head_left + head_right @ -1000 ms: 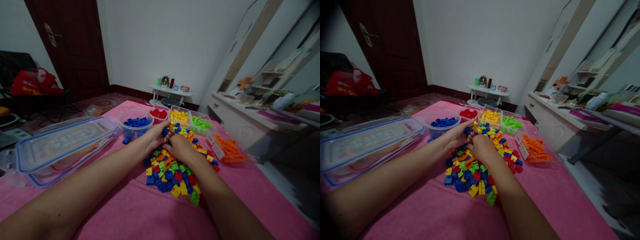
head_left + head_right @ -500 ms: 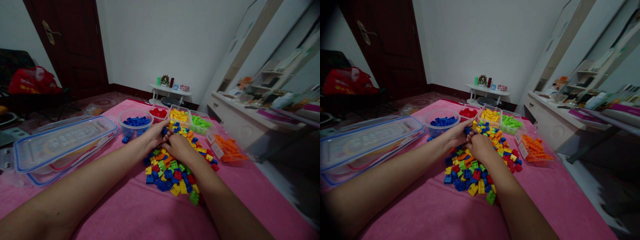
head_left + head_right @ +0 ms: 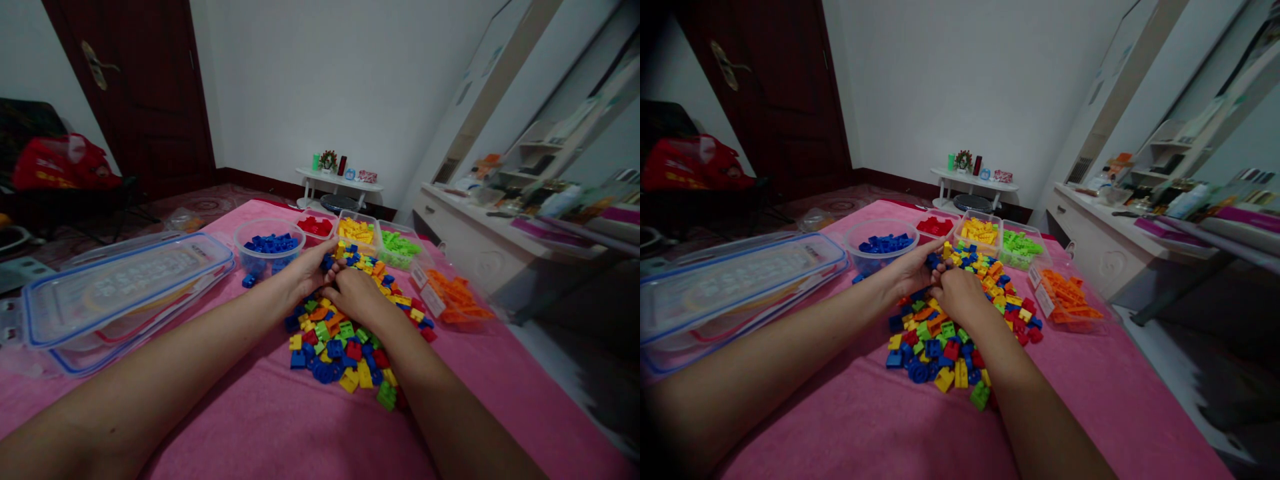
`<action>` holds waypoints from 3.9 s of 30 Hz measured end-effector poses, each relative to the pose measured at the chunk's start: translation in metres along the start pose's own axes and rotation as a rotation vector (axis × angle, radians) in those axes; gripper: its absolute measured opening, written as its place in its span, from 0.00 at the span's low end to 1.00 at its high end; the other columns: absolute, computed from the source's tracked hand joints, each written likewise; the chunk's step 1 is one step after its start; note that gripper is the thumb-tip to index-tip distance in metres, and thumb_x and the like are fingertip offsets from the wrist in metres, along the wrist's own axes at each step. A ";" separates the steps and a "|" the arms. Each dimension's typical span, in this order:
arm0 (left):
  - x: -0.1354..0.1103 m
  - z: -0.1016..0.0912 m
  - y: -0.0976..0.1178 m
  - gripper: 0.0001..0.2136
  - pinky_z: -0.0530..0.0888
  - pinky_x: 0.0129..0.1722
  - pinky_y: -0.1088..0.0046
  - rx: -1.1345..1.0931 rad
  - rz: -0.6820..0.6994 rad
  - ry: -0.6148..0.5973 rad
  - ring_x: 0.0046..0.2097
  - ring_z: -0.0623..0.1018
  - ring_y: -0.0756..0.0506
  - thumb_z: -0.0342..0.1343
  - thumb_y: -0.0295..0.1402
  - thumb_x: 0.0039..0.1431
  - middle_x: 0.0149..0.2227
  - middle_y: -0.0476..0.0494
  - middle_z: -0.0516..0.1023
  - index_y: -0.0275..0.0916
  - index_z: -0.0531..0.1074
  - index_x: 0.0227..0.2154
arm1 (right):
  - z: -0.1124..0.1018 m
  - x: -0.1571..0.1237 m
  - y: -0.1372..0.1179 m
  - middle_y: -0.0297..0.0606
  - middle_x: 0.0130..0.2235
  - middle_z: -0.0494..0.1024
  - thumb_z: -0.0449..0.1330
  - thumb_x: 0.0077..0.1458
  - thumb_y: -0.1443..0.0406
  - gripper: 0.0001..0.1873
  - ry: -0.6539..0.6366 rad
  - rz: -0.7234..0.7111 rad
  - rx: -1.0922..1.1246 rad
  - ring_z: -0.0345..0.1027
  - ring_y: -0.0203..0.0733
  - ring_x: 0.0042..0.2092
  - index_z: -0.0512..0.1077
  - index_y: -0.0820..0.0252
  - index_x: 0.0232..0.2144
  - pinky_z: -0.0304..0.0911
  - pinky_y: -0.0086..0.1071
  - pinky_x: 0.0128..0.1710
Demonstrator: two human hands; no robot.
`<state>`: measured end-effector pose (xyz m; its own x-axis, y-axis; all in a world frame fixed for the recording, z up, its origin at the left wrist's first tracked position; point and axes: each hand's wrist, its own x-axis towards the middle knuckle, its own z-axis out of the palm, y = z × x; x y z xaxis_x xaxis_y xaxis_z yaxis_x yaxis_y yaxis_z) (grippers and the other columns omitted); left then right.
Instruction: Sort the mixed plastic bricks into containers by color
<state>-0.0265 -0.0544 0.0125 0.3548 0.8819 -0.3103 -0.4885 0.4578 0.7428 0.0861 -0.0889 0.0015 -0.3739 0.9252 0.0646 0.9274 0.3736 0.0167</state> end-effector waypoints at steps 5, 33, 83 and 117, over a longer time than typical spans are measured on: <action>-0.001 0.001 0.000 0.10 0.59 0.11 0.87 0.004 -0.001 0.013 0.15 0.64 0.56 0.54 0.37 0.57 0.21 0.46 0.71 0.36 0.63 0.26 | 0.000 0.001 0.000 0.44 0.42 0.76 0.52 0.56 0.57 0.16 -0.013 0.013 0.006 0.71 0.45 0.43 0.72 0.60 0.40 0.60 0.32 0.40; -0.001 0.000 -0.002 0.09 0.59 0.12 0.87 0.008 0.019 0.015 0.16 0.64 0.57 0.55 0.36 0.56 0.20 0.47 0.70 0.36 0.64 0.27 | 0.000 0.000 -0.001 0.44 0.43 0.76 0.52 0.57 0.55 0.17 0.008 0.010 0.002 0.71 0.45 0.42 0.72 0.60 0.39 0.61 0.32 0.39; 0.008 -0.005 -0.010 0.09 0.60 0.11 0.87 0.005 0.084 0.030 0.15 0.65 0.57 0.55 0.35 0.55 0.20 0.48 0.70 0.35 0.65 0.27 | -0.001 0.001 -0.003 0.45 0.41 0.76 0.51 0.57 0.58 0.16 -0.013 0.012 -0.040 0.71 0.46 0.41 0.73 0.61 0.36 0.62 0.33 0.37; 0.007 -0.005 -0.012 0.09 0.60 0.11 0.87 0.005 0.093 0.029 0.15 0.65 0.57 0.56 0.37 0.55 0.20 0.46 0.72 0.35 0.66 0.28 | 0.000 0.000 -0.002 0.45 0.41 0.76 0.50 0.56 0.58 0.16 0.003 0.010 -0.041 0.71 0.46 0.41 0.74 0.61 0.37 0.62 0.33 0.37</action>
<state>-0.0223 -0.0527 -0.0013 0.2843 0.9237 -0.2568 -0.5146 0.3730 0.7720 0.0838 -0.0894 0.0014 -0.3646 0.9286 0.0685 0.9307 0.3612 0.0573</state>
